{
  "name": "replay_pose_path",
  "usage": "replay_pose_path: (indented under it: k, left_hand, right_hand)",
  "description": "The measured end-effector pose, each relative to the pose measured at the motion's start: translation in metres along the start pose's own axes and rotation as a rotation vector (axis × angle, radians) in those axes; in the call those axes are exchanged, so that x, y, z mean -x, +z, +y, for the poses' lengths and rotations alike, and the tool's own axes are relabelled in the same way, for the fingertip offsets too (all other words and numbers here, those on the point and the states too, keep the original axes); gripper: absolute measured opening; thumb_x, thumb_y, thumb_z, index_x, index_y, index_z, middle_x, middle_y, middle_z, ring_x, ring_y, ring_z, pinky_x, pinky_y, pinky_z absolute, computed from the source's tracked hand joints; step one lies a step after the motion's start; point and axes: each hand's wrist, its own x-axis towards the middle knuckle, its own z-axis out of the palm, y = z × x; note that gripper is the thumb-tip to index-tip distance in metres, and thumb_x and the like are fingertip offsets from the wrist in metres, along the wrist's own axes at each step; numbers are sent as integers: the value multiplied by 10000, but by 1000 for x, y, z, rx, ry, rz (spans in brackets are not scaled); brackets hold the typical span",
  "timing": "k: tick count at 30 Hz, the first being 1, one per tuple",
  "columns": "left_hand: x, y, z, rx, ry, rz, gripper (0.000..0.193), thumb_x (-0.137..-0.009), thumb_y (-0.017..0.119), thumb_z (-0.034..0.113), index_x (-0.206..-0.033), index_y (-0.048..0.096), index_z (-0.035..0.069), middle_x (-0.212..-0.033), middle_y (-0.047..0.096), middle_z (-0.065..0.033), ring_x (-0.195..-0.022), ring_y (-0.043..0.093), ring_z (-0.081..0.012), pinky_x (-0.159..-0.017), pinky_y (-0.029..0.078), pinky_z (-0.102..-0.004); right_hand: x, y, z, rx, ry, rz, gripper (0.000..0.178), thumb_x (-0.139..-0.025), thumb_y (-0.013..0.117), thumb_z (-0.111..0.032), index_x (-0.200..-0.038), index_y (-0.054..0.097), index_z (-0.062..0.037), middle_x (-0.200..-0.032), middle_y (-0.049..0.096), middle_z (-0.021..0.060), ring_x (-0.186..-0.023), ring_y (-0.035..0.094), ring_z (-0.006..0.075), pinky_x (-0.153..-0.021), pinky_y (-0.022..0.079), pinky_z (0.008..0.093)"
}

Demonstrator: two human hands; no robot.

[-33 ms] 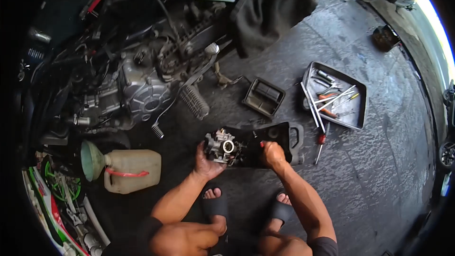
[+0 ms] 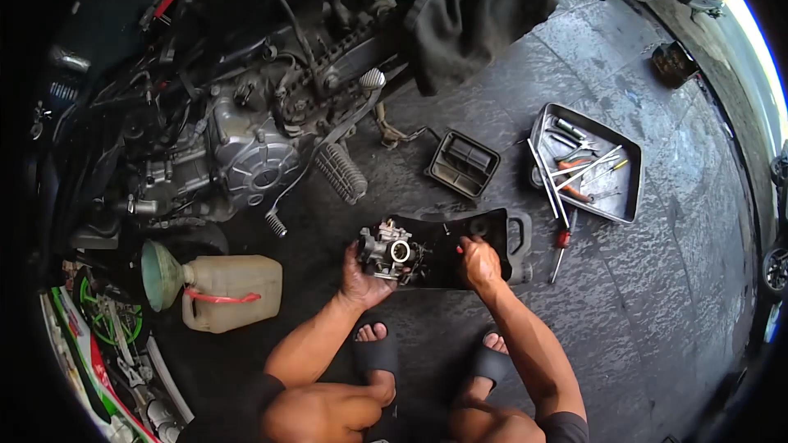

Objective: Cleaning and assembling a motorcycle carburetor with fuel and tools.

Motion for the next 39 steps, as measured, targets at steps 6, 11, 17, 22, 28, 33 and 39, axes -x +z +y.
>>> replay_pose_path:
  k: [6, 11, 17, 22, 28, 33, 39]
  left_hand:
    - [-6, 1, 2, -28, -14, -23, 715, -808, 674, 625, -1369, 571, 195, -1363, 597, -37, -1216, 585, -243, -894, 532, -456]
    - [-7, 4, 3, -87, 8, 15, 701, -808, 711, 590, -1367, 567, 192, -1351, 593, -40, -1208, 586, -243, -899, 537, -452]
    - [-8, 2, -2, -162, 60, -9, 798, -773, 785, 597, -1375, 536, 136, -1299, 607, -83, -1170, 608, -251, -926, 548, -450]
    - [-11, 1, -5, -188, 45, 72, 765, -803, 763, 589, -1351, 543, 102, -1238, 639, -101, -1126, 627, -250, -939, 537, -439]
    - [-16, 6, -17, -335, 72, 121, 671, -876, 635, 640, -1318, 581, 138, -1200, 661, -65, -1068, 634, -222, -909, 501, -421]
    - [-18, 9, -25, -396, 77, 109, 581, -918, 596, 599, -1267, 600, 134, -1162, 667, -39, -1053, 633, -199, -931, 496, -410]
    - [-20, 4, -24, -390, 70, 57, 590, -932, 577, 573, -1285, 591, 102, -1189, 662, -63, -1097, 625, -219, -971, 488, -432]
  right_hand:
    - [8, -14, -9, -82, 77, -77, 244, -832, 669, -147, -1042, 692, -25, -1149, 625, 302, -922, 654, 508, -808, 551, 521]
    - [6, -24, -16, -52, -31, -38, 241, -831, 681, -176, -1023, 688, -31, -932, 696, 254, -912, 680, 436, -796, 553, 512]
    - [9, -8, -7, -30, 19, -116, 189, -827, 658, -183, -931, 691, -29, -881, 687, 267, -880, 674, 468, -784, 551, 518]
    - [8, -28, -18, 51, 126, -250, 278, -843, 699, -233, -1002, 689, -6, -856, 691, 261, -854, 680, 463, -785, 557, 502]
    - [24, -85, -84, -795, 185, -27, 285, -879, 738, -150, -1115, 666, -7, -955, 724, 110, -925, 679, 180, -821, 546, 328]
    - [20, -106, -112, -651, 34, -128, 231, -876, 742, -99, -1066, 688, 19, -977, 730, 149, -874, 717, 221, -782, 564, 335]
    - [21, -110, -112, -702, -4, -119, 234, -868, 738, -86, -1059, 693, 44, -956, 737, 172, -895, 735, 234, -780, 577, 328]
